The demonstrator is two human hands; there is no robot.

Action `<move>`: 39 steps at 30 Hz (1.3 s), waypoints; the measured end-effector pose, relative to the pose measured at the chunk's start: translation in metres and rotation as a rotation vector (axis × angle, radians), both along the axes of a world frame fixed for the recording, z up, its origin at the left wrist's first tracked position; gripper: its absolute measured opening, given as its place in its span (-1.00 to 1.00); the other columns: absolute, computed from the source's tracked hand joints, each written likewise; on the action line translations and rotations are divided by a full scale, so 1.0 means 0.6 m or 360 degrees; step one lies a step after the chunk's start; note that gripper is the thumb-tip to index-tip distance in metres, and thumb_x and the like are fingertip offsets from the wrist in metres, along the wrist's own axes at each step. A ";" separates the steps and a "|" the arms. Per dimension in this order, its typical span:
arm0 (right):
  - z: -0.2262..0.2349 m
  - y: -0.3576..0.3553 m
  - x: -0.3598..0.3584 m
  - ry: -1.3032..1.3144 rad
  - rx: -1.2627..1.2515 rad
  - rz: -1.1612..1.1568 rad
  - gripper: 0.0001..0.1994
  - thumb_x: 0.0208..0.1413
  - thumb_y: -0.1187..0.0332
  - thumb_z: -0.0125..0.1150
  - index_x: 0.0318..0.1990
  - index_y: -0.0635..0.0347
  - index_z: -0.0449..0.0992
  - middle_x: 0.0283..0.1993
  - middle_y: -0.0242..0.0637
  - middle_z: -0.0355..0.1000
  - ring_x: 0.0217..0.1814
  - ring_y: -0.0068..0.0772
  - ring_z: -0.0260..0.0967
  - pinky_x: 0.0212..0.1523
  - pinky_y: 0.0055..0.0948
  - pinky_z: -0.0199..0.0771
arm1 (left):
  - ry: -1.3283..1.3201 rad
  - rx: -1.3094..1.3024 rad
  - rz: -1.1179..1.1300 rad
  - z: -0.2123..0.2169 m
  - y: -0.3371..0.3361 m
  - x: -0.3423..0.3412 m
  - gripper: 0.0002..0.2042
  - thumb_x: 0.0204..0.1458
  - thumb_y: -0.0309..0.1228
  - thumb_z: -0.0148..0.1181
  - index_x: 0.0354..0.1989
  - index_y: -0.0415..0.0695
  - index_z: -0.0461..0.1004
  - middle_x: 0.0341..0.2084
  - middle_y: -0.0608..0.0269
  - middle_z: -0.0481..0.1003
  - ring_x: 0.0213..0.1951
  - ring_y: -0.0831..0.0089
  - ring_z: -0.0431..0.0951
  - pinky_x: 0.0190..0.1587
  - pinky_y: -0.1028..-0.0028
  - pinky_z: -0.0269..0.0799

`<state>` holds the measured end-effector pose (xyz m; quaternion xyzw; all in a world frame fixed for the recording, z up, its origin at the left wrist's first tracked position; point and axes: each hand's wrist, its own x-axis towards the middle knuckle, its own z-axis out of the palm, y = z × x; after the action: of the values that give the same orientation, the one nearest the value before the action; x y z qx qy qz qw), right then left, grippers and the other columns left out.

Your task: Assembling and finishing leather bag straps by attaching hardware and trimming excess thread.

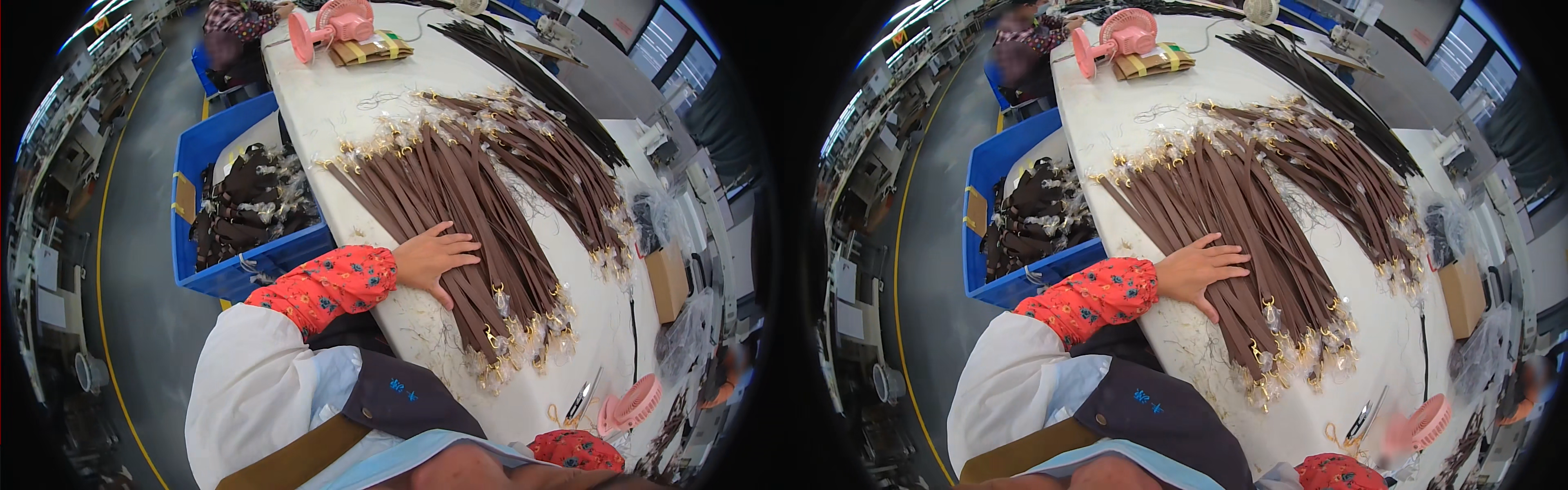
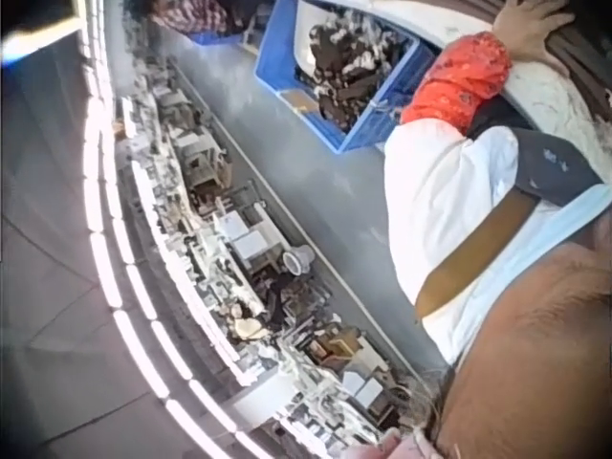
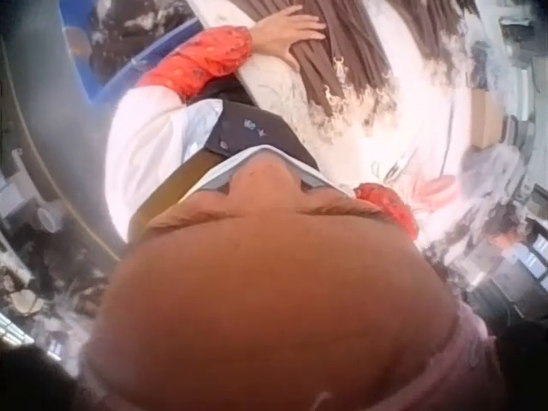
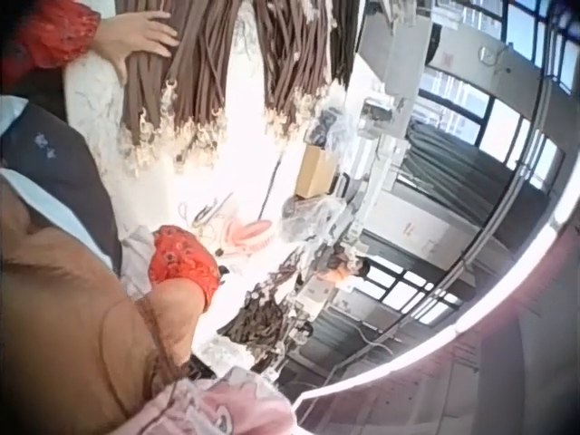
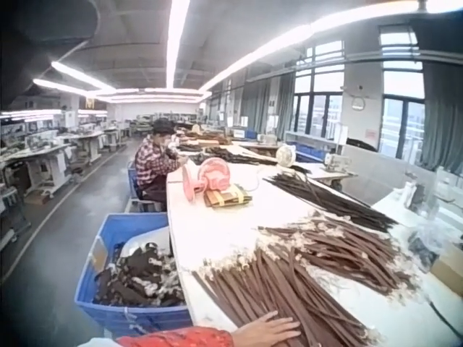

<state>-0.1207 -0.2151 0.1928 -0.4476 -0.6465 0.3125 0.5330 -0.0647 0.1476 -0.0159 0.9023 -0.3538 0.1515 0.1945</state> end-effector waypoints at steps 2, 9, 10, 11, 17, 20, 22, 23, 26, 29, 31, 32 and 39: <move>0.005 0.009 0.006 -0.0009 -0.0037 0.0024 -0.80 0.28 0.33 -0.14 -0.25 0.23 0.39 -0.32 -0.24 0.43 -0.27 -0.18 0.42 -0.14 -0.07 0.44 | -0.0010 -0.0012 -0.0015 -0.004 0.002 -0.001 -0.05 -0.30 0.34 0.21 0.22 -0.08 0.25 0.26 0.14 0.21 0.33 0.22 0.12 0.36 0.00 -0.20; 0.002 0.037 0.018 -0.0035 -0.0094 -0.0016 -0.82 0.26 0.33 -0.09 -0.22 0.24 0.39 -0.29 -0.20 0.43 -0.23 -0.15 0.42 -0.09 -0.06 0.40 | 0.0015 -0.0017 -0.0046 -0.005 0.000 0.000 -0.06 -0.28 0.36 0.18 0.20 -0.11 0.28 0.25 0.13 0.23 0.32 0.19 0.12 0.36 0.00 -0.20; 0.000 0.043 0.020 -0.0038 -0.0102 -0.0027 -0.82 0.25 0.33 -0.08 -0.21 0.24 0.39 -0.29 -0.19 0.43 -0.22 -0.14 0.42 -0.08 -0.06 0.40 | -0.0003 -0.0038 -0.0052 -0.008 0.001 0.001 -0.06 -0.27 0.37 0.17 0.19 -0.12 0.29 0.23 0.10 0.24 0.32 0.19 0.12 0.36 0.01 -0.19; -0.002 0.048 0.021 -0.0039 -0.0110 -0.0039 -0.82 0.25 0.33 -0.08 -0.21 0.24 0.40 -0.28 -0.19 0.43 -0.22 -0.14 0.42 -0.07 -0.06 0.39 | -0.0021 -0.0060 -0.0060 -0.011 0.002 0.001 -0.06 -0.27 0.38 0.15 0.18 -0.14 0.30 0.22 0.08 0.25 0.32 0.18 0.11 0.35 0.02 -0.18; -0.004 0.088 0.029 -0.0041 -0.0170 -0.0120 -0.82 0.23 0.32 -0.03 -0.18 0.25 0.40 -0.25 -0.16 0.43 -0.19 -0.11 0.42 -0.03 -0.05 0.36 | -0.0010 -0.0148 -0.0118 -0.012 0.000 0.002 -0.09 -0.25 0.33 0.17 0.18 -0.16 0.30 0.20 0.06 0.26 0.31 0.14 0.12 0.36 0.01 -0.18; -0.008 0.108 0.030 -0.0040 -0.0196 -0.0186 -0.81 0.22 0.32 -0.01 -0.17 0.25 0.40 -0.24 -0.14 0.43 -0.17 -0.09 0.42 -0.01 -0.04 0.35 | 0.0058 -0.0156 -0.0175 -0.016 0.002 0.000 -0.11 -0.20 0.30 0.16 0.19 -0.17 0.28 0.20 0.04 0.25 0.32 0.13 0.11 0.36 0.01 -0.19; -0.010 0.118 0.029 -0.0037 -0.0218 -0.0239 -0.81 0.21 0.32 0.00 -0.16 0.25 0.40 -0.23 -0.13 0.43 -0.16 -0.08 0.42 0.00 -0.04 0.34 | 0.0098 -0.0176 -0.0226 -0.015 0.004 -0.002 -0.14 -0.16 0.26 0.16 0.20 -0.18 0.27 0.20 0.02 0.25 0.32 0.12 0.09 0.37 0.01 -0.21; -0.011 0.123 0.028 -0.0035 -0.0228 -0.0267 -0.81 0.21 0.32 0.01 -0.16 0.26 0.41 -0.22 -0.13 0.43 -0.16 -0.08 0.42 0.01 -0.04 0.33 | 0.0113 -0.0181 -0.0235 -0.015 0.006 -0.001 -0.15 -0.16 0.24 0.18 0.20 -0.18 0.26 0.21 0.02 0.24 0.32 0.13 0.09 0.37 0.01 -0.21; -0.008 0.134 0.028 -0.0041 -0.0259 -0.0342 -0.80 0.20 0.32 0.03 -0.14 0.26 0.41 -0.21 -0.11 0.43 -0.14 -0.06 0.42 0.03 -0.04 0.31 | 0.0144 -0.0201 -0.0283 -0.007 0.007 -0.007 -0.19 -0.14 0.15 0.22 0.21 -0.17 0.25 0.22 0.02 0.22 0.33 0.13 0.09 0.37 0.02 -0.21; -0.008 0.141 0.028 -0.0051 -0.0287 -0.0428 -0.79 0.19 0.32 0.05 -0.13 0.26 0.41 -0.20 -0.10 0.43 -0.13 -0.05 0.42 0.06 -0.03 0.30 | 0.0223 -0.0164 -0.0323 -0.004 0.005 -0.008 -0.25 -0.04 0.09 0.19 0.24 -0.12 0.21 0.25 0.07 0.19 0.35 0.17 0.06 0.37 0.02 -0.19; -0.011 0.147 0.027 -0.0055 -0.0295 -0.0479 -0.78 0.18 0.32 0.06 -0.12 0.26 0.41 -0.19 -0.09 0.43 -0.11 -0.04 0.41 0.07 -0.03 0.29 | 0.0239 -0.0153 -0.0348 -0.005 0.006 -0.010 -0.26 -0.04 0.08 0.20 0.25 -0.11 0.20 0.25 0.07 0.19 0.35 0.18 0.06 0.37 0.02 -0.19; -0.013 0.150 0.027 -0.0057 -0.0297 -0.0502 -0.78 0.18 0.32 0.07 -0.12 0.27 0.41 -0.18 -0.08 0.43 -0.11 -0.03 0.41 0.08 -0.03 0.28 | 0.0255 -0.0146 -0.0352 -0.005 0.005 -0.011 -0.26 -0.04 0.07 0.20 0.25 -0.11 0.19 0.25 0.08 0.19 0.35 0.18 0.06 0.36 0.02 -0.18; -0.021 0.160 0.026 -0.0063 -0.0348 -0.0606 -0.74 0.15 0.31 0.12 -0.08 0.27 0.42 -0.15 -0.05 0.43 -0.07 0.00 0.41 0.13 -0.01 0.24 | 0.0258 -0.0168 -0.0398 -0.005 0.001 -0.013 -0.28 -0.05 0.03 0.22 0.24 -0.12 0.20 0.24 0.05 0.20 0.33 0.15 0.07 0.37 0.02 -0.19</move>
<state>-0.1052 -0.1188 0.1800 -0.6228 -0.5229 0.2657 0.5177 -0.0725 0.1481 -0.0190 0.8490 -0.4380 0.0712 0.2869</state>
